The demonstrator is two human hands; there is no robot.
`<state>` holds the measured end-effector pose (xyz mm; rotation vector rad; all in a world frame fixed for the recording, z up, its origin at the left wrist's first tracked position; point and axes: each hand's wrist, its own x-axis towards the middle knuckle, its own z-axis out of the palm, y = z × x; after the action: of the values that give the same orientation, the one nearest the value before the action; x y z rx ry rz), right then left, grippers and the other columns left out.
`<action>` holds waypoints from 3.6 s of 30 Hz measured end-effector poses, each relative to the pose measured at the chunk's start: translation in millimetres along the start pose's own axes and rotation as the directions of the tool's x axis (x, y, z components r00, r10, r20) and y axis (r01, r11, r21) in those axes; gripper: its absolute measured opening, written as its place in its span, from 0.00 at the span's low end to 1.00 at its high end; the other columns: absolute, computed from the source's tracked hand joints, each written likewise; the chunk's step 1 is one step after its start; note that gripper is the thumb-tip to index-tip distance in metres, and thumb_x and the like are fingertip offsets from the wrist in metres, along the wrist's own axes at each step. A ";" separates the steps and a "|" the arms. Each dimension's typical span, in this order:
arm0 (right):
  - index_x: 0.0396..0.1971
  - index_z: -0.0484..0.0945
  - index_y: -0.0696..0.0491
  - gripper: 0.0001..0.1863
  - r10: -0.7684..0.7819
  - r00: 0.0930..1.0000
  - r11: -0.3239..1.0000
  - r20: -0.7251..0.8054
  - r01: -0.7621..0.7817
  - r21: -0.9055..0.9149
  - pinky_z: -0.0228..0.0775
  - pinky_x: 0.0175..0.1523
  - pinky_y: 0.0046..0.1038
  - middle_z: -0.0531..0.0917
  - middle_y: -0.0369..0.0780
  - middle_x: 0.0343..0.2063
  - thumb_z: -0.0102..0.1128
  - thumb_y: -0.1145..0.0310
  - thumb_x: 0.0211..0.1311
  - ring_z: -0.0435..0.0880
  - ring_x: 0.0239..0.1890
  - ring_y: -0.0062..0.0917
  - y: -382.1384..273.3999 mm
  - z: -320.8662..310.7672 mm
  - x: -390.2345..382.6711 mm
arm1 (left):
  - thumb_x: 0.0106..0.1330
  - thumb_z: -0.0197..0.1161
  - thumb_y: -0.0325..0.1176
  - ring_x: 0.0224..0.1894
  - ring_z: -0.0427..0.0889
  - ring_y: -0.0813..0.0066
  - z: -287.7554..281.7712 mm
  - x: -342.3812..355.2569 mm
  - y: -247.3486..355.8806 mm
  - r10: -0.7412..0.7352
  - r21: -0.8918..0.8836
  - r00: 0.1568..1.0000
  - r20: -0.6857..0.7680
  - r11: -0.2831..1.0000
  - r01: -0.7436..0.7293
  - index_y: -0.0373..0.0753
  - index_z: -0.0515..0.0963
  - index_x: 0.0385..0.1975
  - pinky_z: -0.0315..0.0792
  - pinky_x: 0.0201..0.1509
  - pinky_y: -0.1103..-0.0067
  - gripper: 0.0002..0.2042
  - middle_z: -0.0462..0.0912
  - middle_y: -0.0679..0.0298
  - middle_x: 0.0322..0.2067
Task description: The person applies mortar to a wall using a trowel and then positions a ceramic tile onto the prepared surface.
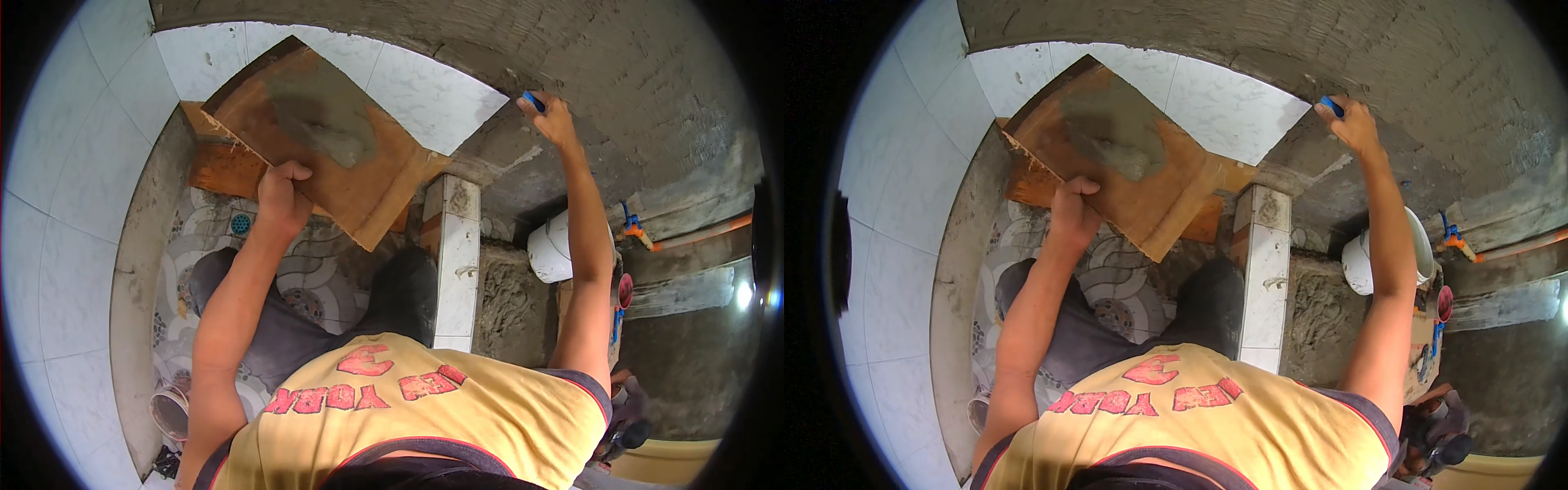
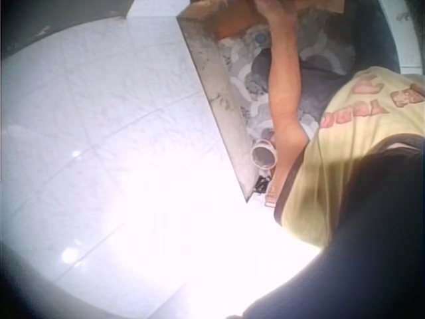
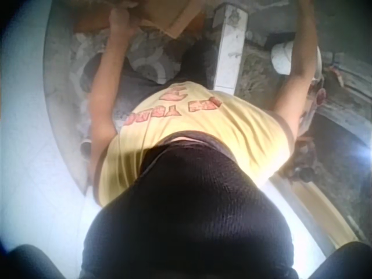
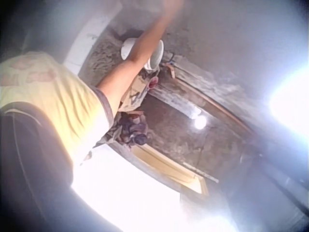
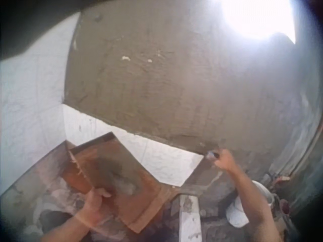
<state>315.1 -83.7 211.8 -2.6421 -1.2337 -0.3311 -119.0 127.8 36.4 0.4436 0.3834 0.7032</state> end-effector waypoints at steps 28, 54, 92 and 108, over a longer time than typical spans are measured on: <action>0.38 0.81 0.58 0.23 -0.328 0.863 0.534 0.385 -0.167 0.829 0.61 0.21 0.21 0.76 0.34 0.18 0.55 0.48 0.72 0.71 0.15 0.15 -128.6 -13.6 -89.1 | 0.54 0.53 0.28 0.48 0.81 0.55 29.7 -0.7 -2.4 -0.143 -0.080 0.989 0.045 0.986 0.146 0.29 0.77 0.42 0.75 0.59 0.63 0.17 0.82 0.53 0.42; 0.52 0.79 0.59 0.23 -0.153 0.988 0.541 0.037 0.052 0.840 0.72 0.30 0.20 0.83 0.39 0.32 0.65 0.56 0.67 0.79 0.26 0.16 -97.5 43.9 -93.7 | 0.48 0.55 0.30 0.49 0.83 0.50 -4.4 -27.7 56.9 -0.157 -0.128 0.959 0.237 0.973 0.191 0.30 0.75 0.51 0.77 0.58 0.58 0.26 0.82 0.49 0.47; 0.38 0.79 0.56 0.22 -0.246 0.884 0.553 0.398 -0.209 0.807 0.62 0.23 0.22 0.73 0.33 0.17 0.56 0.49 0.73 0.70 0.17 0.15 -164.0 45.3 -164.3 | 0.48 0.52 0.26 0.44 0.81 0.60 -8.8 -14.8 30.2 0.111 0.368 0.993 -0.041 0.926 -0.088 0.30 0.74 0.47 0.78 0.53 0.66 0.22 0.80 0.56 0.40; 0.34 0.79 0.57 0.23 -0.192 0.927 0.129 0.323 -0.302 0.944 0.58 0.18 0.20 0.72 0.32 0.16 0.56 0.48 0.72 0.69 0.14 0.15 -160.8 67.6 -99.6 | 0.44 0.55 0.28 0.36 0.83 0.58 -4.7 -22.0 58.2 -0.156 0.096 0.985 -0.070 0.982 0.162 0.32 0.77 0.39 0.81 0.47 0.65 0.19 0.82 0.56 0.35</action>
<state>136.5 -36.0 133.4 -1.4437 -0.8462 0.8507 -167.5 153.3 66.2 0.4824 0.5092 0.5446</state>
